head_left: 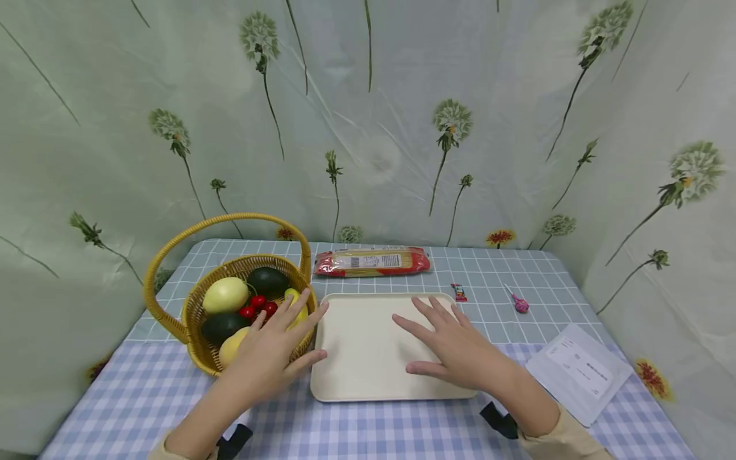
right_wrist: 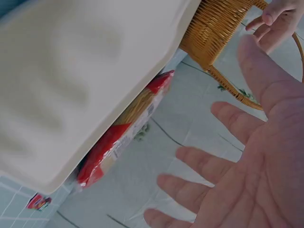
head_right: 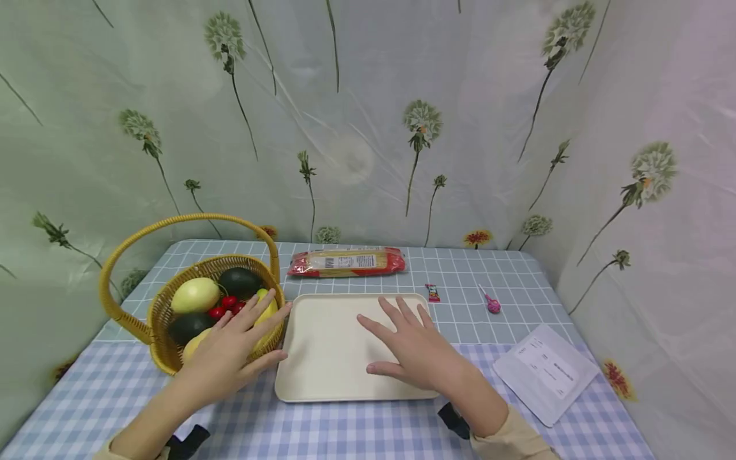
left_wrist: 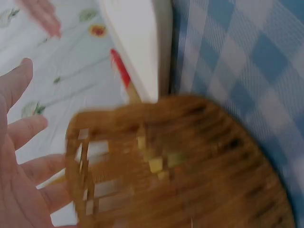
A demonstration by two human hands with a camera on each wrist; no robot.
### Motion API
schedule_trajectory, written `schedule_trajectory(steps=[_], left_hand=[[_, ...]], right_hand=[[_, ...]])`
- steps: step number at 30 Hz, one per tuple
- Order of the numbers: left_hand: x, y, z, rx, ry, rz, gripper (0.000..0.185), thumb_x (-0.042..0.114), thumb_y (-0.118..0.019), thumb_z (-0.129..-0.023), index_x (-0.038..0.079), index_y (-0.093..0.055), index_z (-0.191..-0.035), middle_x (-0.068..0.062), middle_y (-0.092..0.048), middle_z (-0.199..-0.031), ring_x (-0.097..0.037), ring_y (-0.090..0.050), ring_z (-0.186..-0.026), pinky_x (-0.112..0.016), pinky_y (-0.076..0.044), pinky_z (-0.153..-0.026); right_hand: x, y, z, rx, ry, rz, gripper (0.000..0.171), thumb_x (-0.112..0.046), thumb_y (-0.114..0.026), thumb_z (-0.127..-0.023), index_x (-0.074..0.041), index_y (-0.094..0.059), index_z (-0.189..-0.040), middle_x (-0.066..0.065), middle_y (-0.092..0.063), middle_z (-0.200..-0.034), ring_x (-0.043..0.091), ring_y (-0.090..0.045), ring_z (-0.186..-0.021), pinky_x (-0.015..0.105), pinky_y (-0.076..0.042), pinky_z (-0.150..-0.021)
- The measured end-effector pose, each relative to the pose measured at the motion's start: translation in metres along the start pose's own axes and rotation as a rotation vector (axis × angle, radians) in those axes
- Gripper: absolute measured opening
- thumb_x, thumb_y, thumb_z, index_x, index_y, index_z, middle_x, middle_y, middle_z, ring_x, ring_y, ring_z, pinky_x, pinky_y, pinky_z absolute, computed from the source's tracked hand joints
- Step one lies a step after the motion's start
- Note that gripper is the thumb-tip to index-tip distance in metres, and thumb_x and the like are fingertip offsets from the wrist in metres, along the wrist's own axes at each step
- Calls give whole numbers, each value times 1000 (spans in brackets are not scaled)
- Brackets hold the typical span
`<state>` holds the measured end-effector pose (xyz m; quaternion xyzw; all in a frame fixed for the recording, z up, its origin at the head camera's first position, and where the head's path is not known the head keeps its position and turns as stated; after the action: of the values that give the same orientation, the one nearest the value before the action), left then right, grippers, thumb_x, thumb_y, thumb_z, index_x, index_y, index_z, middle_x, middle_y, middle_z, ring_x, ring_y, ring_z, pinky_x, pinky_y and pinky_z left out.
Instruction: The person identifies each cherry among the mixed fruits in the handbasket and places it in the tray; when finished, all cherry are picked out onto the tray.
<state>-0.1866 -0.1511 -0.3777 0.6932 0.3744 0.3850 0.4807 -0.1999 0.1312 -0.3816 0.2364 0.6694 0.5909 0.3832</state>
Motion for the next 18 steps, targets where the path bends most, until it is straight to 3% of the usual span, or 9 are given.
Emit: schedule_trajectory(steps=[3,6,11,14,18], left_hand=[[-13,15,8,53,27,37,72,50,-79,-96,30,-52,-160,-12,-49,-167,-43,-57,-145,-68,-59,-101],[-28,29,18,108,69,74,64,45,-80,-96,27,-59,-154,-13,-57,-160,-42,-67,-131,-62,-66,-86],[-54,55,35,232,93,135,57,29,-84,-95,22,-64,-148,-11,-67,-145,-39,-72,-118,-63,-64,-87],[-70,70,46,328,90,148,55,19,-89,-90,18,-69,-142,-7,-75,-126,-22,-72,-97,-40,-65,-74],[-92,86,62,439,109,181,49,7,-91,-85,13,-76,-131,-5,-78,-107,8,-59,-83,-8,-51,-64]], right_hand=[[-3,1,-8,-37,24,-35,72,-48,-73,-101,-29,-45,-164,20,-40,-171,51,-33,-159,82,-23,-125],[-6,3,-17,-52,60,-45,66,-44,-75,-101,-27,-50,-160,18,-48,-166,46,-41,-155,78,-29,-126],[-14,3,-33,-73,130,-37,56,-40,-75,-102,-21,-60,-153,16,-61,-154,37,-56,-144,65,-46,-121],[-19,2,-44,-94,155,-52,52,-37,-75,-102,-18,-64,-149,12,-66,-148,32,-61,-138,59,-52,-117],[-27,0,-55,-114,188,-84,47,-36,-74,-103,-15,-67,-145,7,-69,-142,28,-65,-133,53,-56,-113]])
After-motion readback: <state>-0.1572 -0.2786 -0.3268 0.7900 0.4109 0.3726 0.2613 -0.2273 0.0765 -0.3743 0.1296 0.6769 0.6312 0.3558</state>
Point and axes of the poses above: each hand's wrist, its own z-axis away from the middle knuckle, its own y-axis out of the back of the hand, x = y × z, the point moved 7 cm from there along -z, towards the middle knuckle
